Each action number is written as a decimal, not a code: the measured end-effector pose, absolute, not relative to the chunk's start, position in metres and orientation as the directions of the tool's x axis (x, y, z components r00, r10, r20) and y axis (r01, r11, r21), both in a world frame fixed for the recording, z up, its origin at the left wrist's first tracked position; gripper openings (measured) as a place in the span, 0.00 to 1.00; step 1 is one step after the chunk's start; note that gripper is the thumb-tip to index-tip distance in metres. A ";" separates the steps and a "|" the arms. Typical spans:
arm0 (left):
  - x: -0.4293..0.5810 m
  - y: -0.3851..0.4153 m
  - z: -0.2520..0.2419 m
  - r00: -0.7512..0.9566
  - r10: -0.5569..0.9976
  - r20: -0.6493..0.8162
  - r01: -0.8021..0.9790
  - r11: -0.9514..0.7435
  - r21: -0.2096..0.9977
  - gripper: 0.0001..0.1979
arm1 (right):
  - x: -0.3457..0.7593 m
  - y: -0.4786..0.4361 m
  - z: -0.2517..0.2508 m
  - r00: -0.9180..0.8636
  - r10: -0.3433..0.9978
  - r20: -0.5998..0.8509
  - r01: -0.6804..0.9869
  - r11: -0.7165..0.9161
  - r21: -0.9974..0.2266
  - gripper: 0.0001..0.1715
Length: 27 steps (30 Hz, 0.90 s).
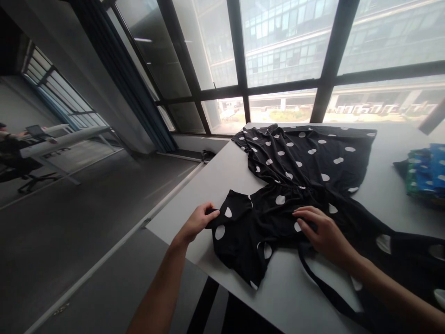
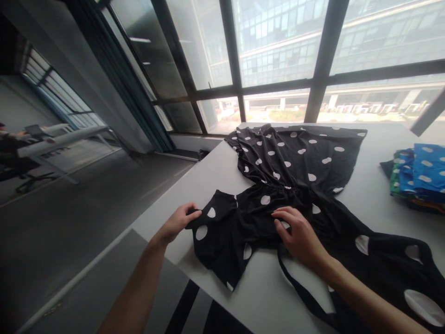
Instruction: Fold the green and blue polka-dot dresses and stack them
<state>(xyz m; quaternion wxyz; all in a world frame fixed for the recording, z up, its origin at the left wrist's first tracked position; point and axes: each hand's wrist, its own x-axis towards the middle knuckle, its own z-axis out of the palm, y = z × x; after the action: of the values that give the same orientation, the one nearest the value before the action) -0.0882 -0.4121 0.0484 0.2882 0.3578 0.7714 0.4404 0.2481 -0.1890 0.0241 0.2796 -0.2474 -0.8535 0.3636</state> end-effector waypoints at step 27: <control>-0.026 -0.263 0.023 0.121 0.955 0.272 0.784 -0.260 0.564 0.30 | 0.247 -0.234 0.050 -0.684 0.678 -0.268 -0.033 -0.395 -0.918 0.26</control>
<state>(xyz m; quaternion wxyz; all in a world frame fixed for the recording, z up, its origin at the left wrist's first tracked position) -0.0262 -0.2626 0.0234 0.1425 0.7349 0.5914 0.2998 0.2470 -0.2339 0.0496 0.2308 -0.3233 -0.4992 0.7701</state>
